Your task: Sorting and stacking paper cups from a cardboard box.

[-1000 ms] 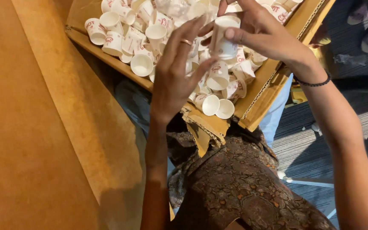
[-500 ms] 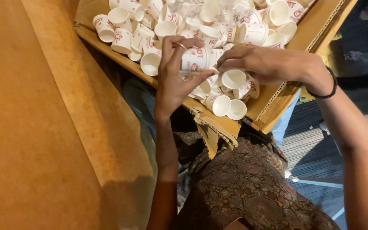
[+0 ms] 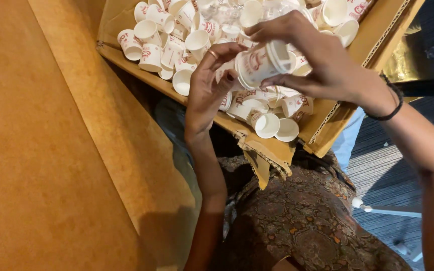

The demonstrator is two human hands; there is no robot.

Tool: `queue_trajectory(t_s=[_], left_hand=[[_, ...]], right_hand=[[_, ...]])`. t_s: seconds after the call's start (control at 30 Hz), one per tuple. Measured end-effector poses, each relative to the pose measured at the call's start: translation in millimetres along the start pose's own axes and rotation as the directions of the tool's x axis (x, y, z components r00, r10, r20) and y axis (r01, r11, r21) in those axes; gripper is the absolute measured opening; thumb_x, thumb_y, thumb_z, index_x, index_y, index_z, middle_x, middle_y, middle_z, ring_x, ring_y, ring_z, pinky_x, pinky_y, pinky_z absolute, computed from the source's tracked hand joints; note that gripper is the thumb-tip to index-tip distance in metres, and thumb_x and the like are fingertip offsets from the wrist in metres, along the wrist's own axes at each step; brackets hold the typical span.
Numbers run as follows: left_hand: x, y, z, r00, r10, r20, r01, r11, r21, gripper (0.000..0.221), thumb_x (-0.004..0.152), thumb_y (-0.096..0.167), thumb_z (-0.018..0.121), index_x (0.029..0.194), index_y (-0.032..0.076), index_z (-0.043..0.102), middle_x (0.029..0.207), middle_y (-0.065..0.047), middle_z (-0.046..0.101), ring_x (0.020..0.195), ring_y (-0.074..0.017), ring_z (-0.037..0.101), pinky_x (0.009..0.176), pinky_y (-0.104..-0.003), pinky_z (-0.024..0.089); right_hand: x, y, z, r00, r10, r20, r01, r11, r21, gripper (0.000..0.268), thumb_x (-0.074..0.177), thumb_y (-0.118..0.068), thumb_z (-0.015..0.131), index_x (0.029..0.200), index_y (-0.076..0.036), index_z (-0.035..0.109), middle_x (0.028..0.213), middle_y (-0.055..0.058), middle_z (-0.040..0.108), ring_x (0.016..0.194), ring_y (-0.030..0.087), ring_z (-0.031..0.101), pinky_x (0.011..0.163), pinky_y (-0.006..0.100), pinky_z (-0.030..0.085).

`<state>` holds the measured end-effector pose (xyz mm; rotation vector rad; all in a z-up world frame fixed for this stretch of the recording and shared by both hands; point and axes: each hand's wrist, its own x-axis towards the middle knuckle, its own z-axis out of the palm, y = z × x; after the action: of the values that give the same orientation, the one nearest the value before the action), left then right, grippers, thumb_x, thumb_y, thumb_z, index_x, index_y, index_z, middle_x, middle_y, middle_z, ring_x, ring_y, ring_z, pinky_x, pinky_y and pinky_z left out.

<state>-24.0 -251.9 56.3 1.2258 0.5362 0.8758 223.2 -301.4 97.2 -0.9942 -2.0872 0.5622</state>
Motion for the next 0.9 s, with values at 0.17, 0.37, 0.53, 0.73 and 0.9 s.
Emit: queue_trajectory(t_s=[0.17, 0.37, 0.53, 0.73, 0.9], left_hand=[[1, -5, -2, 0.991, -0.026, 0.131, 0.010, 0.993, 0.121, 0.067, 0.097, 0.050, 0.074, 0.139, 0.000, 0.060, 0.122, -0.009, 0.071, 0.119, -0.0155, 0.067, 0.109, -0.031, 0.056], [6, -2, 8, 0.992, -0.120, 0.049, 0.110, 0.979, 0.172, 0.070, 0.090, 0.046, 0.076, 0.144, 0.011, 0.048, 0.110, -0.011, 0.070, 0.104, -0.0209, 0.074, 0.084, -0.043, 0.064], [6, 8, 10, 0.979, 0.152, 0.136, -0.195, 0.893, 0.405, 0.040, 0.103, 0.031, 0.064, 0.136, 0.009, 0.060, 0.131, -0.012, 0.067, 0.126, -0.0194, 0.062, 0.112, -0.038, 0.050], [0, 3, 7, 0.996, 0.001, 0.088, -0.034, 0.924, 0.381, 0.043, 0.094, 0.025, 0.080, 0.131, 0.009, 0.062, 0.114, -0.006, 0.072, 0.102, -0.0125, 0.072, 0.089, -0.028, 0.060], [0, 8, 8, 0.995, -0.033, 0.096, -0.014, 0.893, 0.451, 0.046, 0.096, 0.015, 0.080, 0.140, 0.012, 0.065, 0.111, -0.006, 0.077, 0.094, -0.0111, 0.071, 0.083, -0.026, 0.060]], right_hand=[[10, -28, 17, 0.990, 0.039, 0.138, 0.013, 0.936, -0.353, 0.091, 0.096, -0.043, 0.064, 0.161, 0.002, 0.020, 0.146, 0.019, 0.056, 0.150, 0.036, 0.031, 0.123, 0.051, 0.039], [-26, -32, 15, 0.885, 0.390, 0.255, -0.185, 0.797, -0.575, 0.089, 0.096, -0.052, 0.052, 0.160, 0.002, 0.021, 0.142, 0.024, 0.057, 0.134, 0.030, 0.043, 0.112, 0.046, 0.048], [-48, -18, 13, 0.465, 0.722, 0.512, -0.315, 0.675, -0.667, 0.072, 0.099, -0.044, 0.053, 0.161, -0.016, 0.029, 0.129, 0.008, 0.063, 0.118, 0.021, 0.058, 0.104, 0.038, 0.054], [-26, -20, 13, 0.286, 0.747, 0.600, -0.334, 0.665, -0.668, 0.098, 0.084, -0.051, 0.068, 0.162, -0.019, 0.019, 0.113, 0.006, 0.059, 0.105, 0.021, 0.056, 0.095, 0.034, 0.052], [-29, -16, -16, 0.659, 0.591, 0.464, -0.458, 0.806, -0.376, 0.084, 0.082, -0.046, 0.072, 0.153, -0.014, 0.040, 0.117, 0.013, 0.063, 0.106, 0.027, 0.062, 0.089, 0.038, 0.055]])
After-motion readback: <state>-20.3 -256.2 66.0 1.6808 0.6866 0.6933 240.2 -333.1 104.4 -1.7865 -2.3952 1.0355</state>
